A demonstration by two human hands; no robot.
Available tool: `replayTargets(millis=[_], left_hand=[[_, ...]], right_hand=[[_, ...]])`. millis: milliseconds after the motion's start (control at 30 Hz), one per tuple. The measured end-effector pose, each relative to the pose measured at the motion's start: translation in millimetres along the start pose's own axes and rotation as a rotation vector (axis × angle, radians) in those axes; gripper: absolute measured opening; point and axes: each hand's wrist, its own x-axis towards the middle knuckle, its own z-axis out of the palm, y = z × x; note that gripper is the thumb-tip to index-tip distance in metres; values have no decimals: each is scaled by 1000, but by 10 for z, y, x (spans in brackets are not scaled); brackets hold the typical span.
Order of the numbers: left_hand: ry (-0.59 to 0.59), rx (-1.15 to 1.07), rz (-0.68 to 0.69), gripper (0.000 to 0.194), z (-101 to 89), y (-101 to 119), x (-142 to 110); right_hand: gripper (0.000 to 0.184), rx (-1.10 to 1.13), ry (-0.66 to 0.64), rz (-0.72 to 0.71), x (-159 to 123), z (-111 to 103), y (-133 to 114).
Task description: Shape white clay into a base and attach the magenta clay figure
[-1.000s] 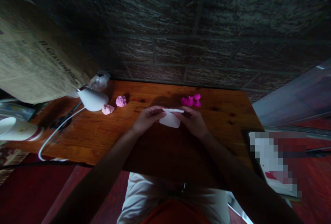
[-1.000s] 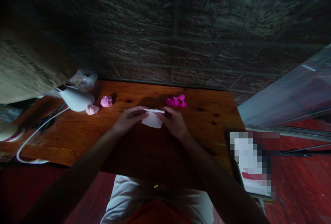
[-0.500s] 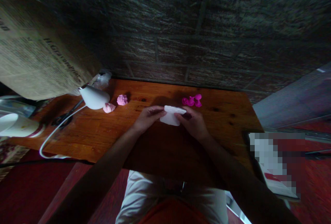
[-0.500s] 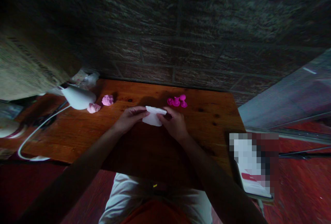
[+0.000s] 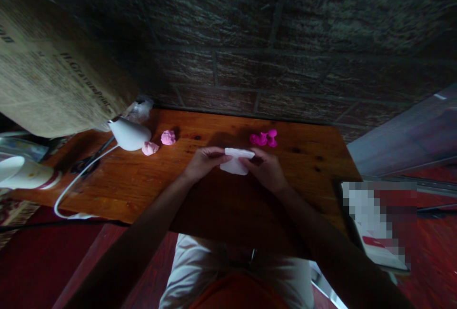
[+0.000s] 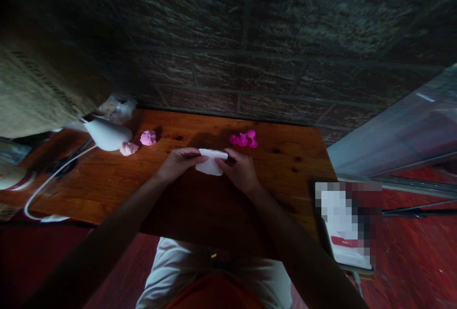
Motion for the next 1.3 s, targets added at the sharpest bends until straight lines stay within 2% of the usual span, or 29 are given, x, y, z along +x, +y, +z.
replayTargets(millis=[400, 633, 800, 1000, 1300], left_hand=[[-47, 38, 35, 27, -10, -13, 16], [-48, -34, 27, 28, 3, 14, 9], [-51, 7, 43, 24, -9, -12, 23], [-25, 46, 80, 29, -25, -30, 31], [-23, 62, 35, 34, -21, 22, 0]], right_hand=[[19, 29, -21, 24, -9, -8, 21], [19, 68, -63, 27, -6, 0, 16], [21, 68, -57, 75, -6, -1, 32], [23, 112, -126, 85, -3, -39, 71], [23, 223, -98, 134, 2, 9, 84]])
